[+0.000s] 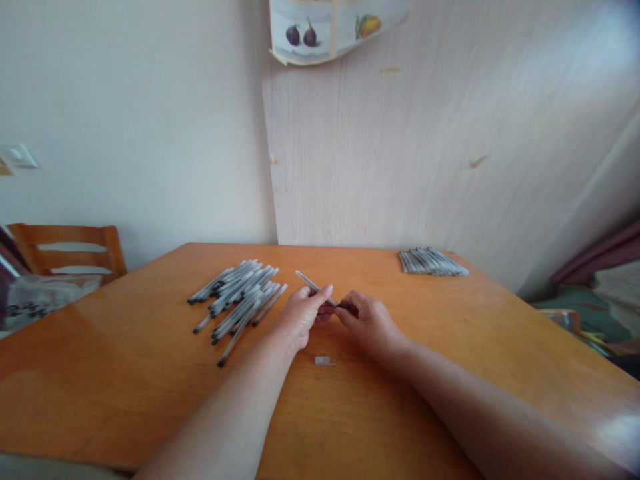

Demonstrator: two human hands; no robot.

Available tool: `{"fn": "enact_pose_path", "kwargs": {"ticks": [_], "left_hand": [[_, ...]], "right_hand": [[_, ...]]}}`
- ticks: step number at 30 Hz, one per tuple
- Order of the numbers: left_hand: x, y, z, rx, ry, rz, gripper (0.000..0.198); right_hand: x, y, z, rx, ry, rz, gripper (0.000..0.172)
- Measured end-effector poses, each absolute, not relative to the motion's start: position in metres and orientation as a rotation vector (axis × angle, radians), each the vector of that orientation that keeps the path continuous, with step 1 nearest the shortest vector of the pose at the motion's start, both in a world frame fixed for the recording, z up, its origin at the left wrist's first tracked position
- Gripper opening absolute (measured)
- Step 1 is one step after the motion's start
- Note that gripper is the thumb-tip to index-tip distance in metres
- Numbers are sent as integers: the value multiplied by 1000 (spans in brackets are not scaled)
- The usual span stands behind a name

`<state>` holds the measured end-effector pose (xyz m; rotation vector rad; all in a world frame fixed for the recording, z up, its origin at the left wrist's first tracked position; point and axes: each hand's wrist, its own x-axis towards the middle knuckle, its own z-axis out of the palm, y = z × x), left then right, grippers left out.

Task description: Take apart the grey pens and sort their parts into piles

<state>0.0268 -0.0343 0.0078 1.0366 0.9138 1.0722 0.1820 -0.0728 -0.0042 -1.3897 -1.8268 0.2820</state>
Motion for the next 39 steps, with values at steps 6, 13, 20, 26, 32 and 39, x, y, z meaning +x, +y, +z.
{"fn": "enact_pose_path", "kwargs": {"ticks": [6,13,20,26,32,39], "left_hand": [[26,-36,11,1008,757,1002,22],[26,-34,8,1036,805,1021,17],[25,-32,10,985,875,1106,21],[24,-31,9,970,878,1141,15],[19,-25,10,956,882,1197,13],[14,-18,8,910,885,1241,15]], "right_hand": [[185,-69,-7,-1390,-1793,327,13],[186,-68,-7,-1390,-1783,348,14],[185,-70,-5,-1395,-1836,325,15],[185,-72,-3,-1416,-1873,328,15],[186,-73,0,-1420,-1883,363,14],[194,-76,8,-1352,-2124,511,11]]}}
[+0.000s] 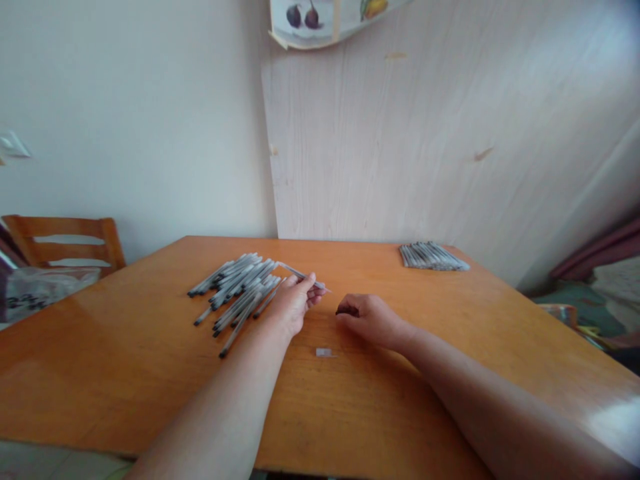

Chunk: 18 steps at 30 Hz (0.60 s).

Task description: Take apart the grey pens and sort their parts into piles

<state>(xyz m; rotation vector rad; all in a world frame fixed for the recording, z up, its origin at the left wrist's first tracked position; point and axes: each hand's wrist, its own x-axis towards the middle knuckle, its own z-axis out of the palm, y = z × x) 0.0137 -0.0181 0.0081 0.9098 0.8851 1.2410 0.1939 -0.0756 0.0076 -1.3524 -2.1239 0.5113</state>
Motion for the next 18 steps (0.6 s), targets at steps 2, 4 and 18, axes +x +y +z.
{"fn": "enact_pose_path", "kwargs": {"ticks": [2,4,18], "left_hand": [[14,-17,7,911,887,1245,16],[14,-17,6,916,882,1247,17],[17,-20,4,969,889,1191,16]], "right_hand": [[197,-78,11,-1307,-2227,621,10],[201,-81,15,-1280,-2288,707,10],[204,-84,22,-1261,-2406,727,11]]}}
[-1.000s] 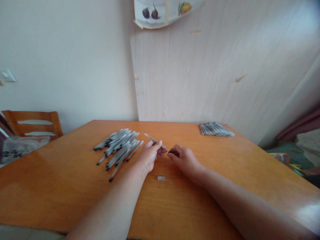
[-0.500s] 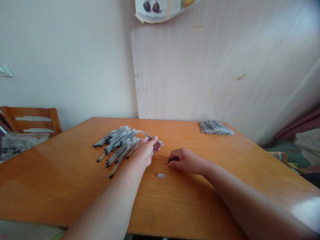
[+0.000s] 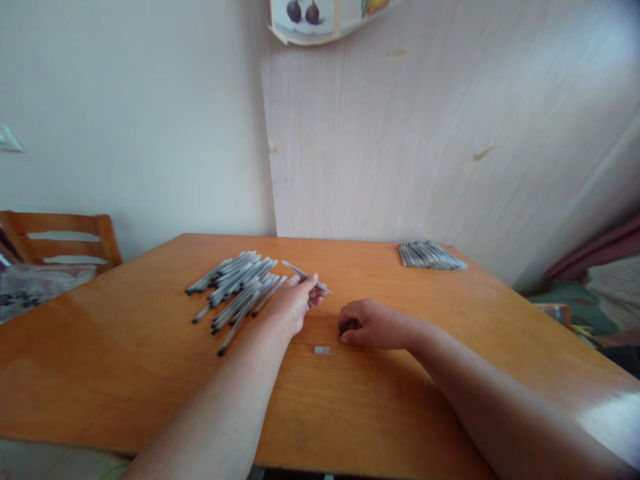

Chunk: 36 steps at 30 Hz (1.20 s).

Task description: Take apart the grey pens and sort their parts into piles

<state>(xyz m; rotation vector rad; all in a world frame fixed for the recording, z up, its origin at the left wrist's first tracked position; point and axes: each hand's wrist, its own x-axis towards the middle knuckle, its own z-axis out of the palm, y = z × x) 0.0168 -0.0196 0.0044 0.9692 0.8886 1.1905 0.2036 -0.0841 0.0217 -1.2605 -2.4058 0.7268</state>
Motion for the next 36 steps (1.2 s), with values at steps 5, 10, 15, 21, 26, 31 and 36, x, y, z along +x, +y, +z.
{"fn": "enact_pose_path", "kwargs": {"ticks": [5,10,15,21,26,31,36], "left_hand": [[17,-20,5,962,887,1190,17],[18,-20,5,955,884,1190,16],[19,-21,5,955,885,1181,18],[23,-27,6,956,857,1131,17],[25,-31,8,984,801,1072,18],[25,-33,9,988,782,1063,17],[23,-33,12,992,805,1063,14]], "right_hand": [[204,-85,22,-1262,-2378,764,11],[204,-80,19,-1299,-2230,772,14],[201,-72,14,-1373,-2016,507,14],[192,-71,7,-1342,-1886,465,20],[189,-72,6,-1347,-1842,427,19],[189,-71,6,-1365,-1831,430,17],[189,-70,6,-1379,-1846,399,16]]}}
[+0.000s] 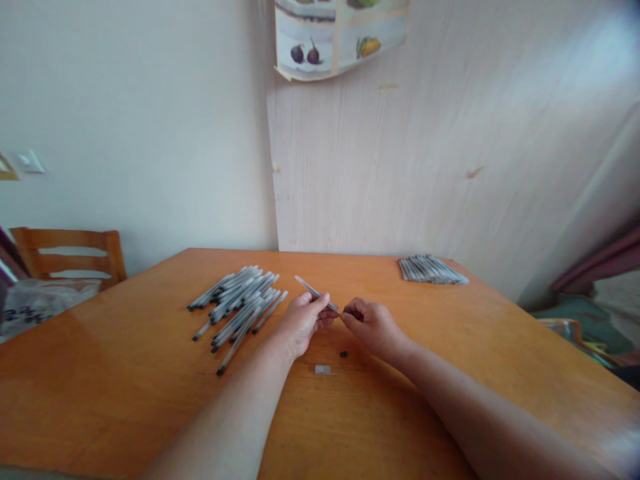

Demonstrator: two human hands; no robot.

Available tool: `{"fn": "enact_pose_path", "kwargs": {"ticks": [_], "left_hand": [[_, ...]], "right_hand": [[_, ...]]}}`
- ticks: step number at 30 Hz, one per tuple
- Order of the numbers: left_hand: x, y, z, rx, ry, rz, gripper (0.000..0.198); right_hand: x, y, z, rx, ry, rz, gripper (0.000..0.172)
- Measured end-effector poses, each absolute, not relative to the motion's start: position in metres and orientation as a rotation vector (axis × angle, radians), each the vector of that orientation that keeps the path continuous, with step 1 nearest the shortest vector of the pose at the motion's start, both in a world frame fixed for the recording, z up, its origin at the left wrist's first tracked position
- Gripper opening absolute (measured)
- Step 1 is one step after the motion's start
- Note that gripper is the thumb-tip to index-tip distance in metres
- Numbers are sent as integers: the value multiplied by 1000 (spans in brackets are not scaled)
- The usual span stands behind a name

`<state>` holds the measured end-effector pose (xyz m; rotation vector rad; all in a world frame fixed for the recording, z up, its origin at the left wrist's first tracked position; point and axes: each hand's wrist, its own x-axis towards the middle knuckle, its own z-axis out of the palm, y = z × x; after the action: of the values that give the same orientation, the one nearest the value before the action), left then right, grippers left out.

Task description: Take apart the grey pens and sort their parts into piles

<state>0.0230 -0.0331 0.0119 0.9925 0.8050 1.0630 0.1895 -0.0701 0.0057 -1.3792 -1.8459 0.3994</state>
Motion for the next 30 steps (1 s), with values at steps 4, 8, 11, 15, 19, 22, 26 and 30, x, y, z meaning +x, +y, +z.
{"fn": "enact_pose_path", "kwargs": {"ticks": [4,8,11,15,19,22,26,30], "left_hand": [[17,-28,15,968,830,1149,15],[8,-19,17,918,870,1272,18],[2,-12,17,908,904,1370,21],[-6,-3,15,903,966,1509,23],[-11,2,15,919,1060,1652,24],[-10,1,16,948,1102,1663,24],[-5,-3,14,1063,1152,1566,23],[1,-8,7,1273,1188,1426,23]], "right_hand": [[192,-69,4,-1396,-1861,371,14],[194,-69,4,-1415,-1899,351,13],[196,-69,5,-1426,-1925,327,12],[198,-68,5,-1457,-1973,308,12],[201,-66,4,-1514,-1992,290,13],[204,-63,4,-1596,-1951,250,14],[212,-59,4,-1799,-1846,161,18],[219,-55,4,-2017,-1753,92,22]]}}
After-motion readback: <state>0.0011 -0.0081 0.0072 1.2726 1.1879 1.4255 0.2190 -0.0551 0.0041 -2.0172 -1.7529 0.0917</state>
